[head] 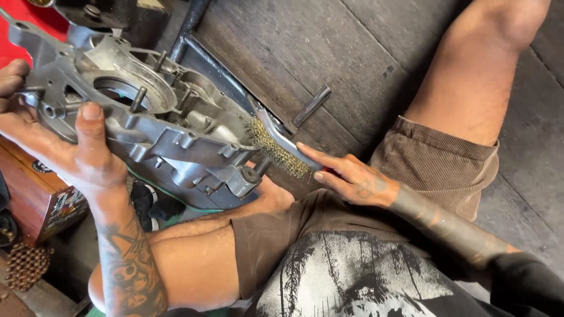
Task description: Using a wire brush to vigorously clean dirt and oxidation from a motorcycle engine casing.
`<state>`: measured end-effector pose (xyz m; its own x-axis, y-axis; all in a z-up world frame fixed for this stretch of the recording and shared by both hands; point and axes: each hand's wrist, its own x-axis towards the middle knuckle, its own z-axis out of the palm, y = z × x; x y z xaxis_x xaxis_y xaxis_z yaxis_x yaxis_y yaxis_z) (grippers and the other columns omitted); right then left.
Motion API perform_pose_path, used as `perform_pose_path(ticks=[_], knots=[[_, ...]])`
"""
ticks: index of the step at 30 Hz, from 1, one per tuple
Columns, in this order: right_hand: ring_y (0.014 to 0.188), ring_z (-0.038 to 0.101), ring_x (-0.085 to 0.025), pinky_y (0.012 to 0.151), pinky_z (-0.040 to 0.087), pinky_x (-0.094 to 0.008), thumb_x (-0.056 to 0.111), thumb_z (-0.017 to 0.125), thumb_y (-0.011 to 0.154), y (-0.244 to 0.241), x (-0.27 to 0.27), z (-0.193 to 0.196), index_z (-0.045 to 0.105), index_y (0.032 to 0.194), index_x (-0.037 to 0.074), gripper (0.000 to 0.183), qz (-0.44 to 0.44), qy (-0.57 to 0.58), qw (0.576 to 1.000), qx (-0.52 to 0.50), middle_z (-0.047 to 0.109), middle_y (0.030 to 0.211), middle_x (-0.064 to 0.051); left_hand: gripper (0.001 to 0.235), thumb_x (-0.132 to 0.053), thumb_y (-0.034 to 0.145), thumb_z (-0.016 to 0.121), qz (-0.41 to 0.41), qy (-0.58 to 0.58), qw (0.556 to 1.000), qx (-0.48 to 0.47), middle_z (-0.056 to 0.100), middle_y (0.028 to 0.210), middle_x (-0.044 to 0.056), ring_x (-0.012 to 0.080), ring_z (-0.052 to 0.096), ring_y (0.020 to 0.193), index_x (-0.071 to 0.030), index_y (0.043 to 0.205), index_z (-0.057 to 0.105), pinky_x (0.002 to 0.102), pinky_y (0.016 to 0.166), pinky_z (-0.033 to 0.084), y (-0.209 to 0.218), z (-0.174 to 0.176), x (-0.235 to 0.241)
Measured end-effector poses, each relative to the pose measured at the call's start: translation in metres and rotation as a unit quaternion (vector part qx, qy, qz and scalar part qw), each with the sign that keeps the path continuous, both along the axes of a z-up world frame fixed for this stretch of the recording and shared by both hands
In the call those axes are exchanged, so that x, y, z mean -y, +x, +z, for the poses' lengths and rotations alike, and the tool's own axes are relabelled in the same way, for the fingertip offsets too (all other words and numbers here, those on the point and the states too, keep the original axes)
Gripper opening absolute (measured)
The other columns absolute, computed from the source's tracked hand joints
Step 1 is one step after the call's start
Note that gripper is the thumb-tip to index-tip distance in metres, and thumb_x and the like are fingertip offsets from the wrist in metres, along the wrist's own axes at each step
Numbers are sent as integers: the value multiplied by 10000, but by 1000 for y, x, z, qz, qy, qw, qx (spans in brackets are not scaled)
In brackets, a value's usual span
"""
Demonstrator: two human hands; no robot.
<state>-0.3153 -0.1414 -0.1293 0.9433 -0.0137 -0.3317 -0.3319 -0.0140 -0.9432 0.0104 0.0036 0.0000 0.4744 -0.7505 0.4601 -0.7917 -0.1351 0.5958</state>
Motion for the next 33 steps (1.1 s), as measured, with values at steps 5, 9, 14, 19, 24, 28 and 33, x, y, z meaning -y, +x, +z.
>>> perform_pose_path(ticks=[5,9,14,19,24,28,33], knots=[[465,402,-194,553,383,-349,332,397,1086,21,-5,10,252,1634,145,597,-13,2,996,87,665,799,-138,500,-147,1118,584,6,6,1000,-10,382,1513,263,427,399,1474,2,1504,304,542,1338,300,2,-5,-14],[412,373,-157,469,330,-362,317,433,1062,-2,-1,1,286,1636,171,610,-10,-6,1000,24,395,541,-68,448,-231,1112,542,1,7,1000,9,370,1411,228,399,393,1379,9,1416,317,537,1261,320,-5,5,7],[481,356,-112,491,341,-329,314,458,1057,7,-7,7,306,1631,157,614,-21,13,1000,19,395,586,-27,440,-251,1103,531,-2,13,1000,24,358,1357,202,378,382,1325,13,1387,323,540,1215,325,1,-1,-4],[425,322,-150,477,317,-369,318,439,1062,-3,0,5,289,1638,175,612,-2,3,1000,11,388,564,-73,502,-235,1106,547,-3,8,1000,8,388,1483,255,429,405,1450,-36,1498,304,562,1317,342,6,-6,-7],[466,335,-137,495,334,-343,340,433,1059,17,4,14,283,1640,183,620,0,12,1000,23,410,582,-51,449,-281,1106,529,-8,6,999,34,369,1339,214,390,399,1309,24,1370,332,541,1202,344,-4,6,11],[478,301,-119,477,291,-341,321,439,1070,23,5,23,289,1640,169,608,-5,11,998,55,318,592,-21,447,-289,1104,535,2,16,999,35,368,1325,203,383,401,1302,18,1363,338,532,1195,340,-8,10,11],[504,367,-116,510,362,-331,336,430,1047,6,6,8,269,1647,196,637,16,24,1000,-13,384,599,0,492,-328,1080,544,20,12,999,32,355,1290,204,375,400,1276,25,1348,330,510,1181,337,-6,10,12]])
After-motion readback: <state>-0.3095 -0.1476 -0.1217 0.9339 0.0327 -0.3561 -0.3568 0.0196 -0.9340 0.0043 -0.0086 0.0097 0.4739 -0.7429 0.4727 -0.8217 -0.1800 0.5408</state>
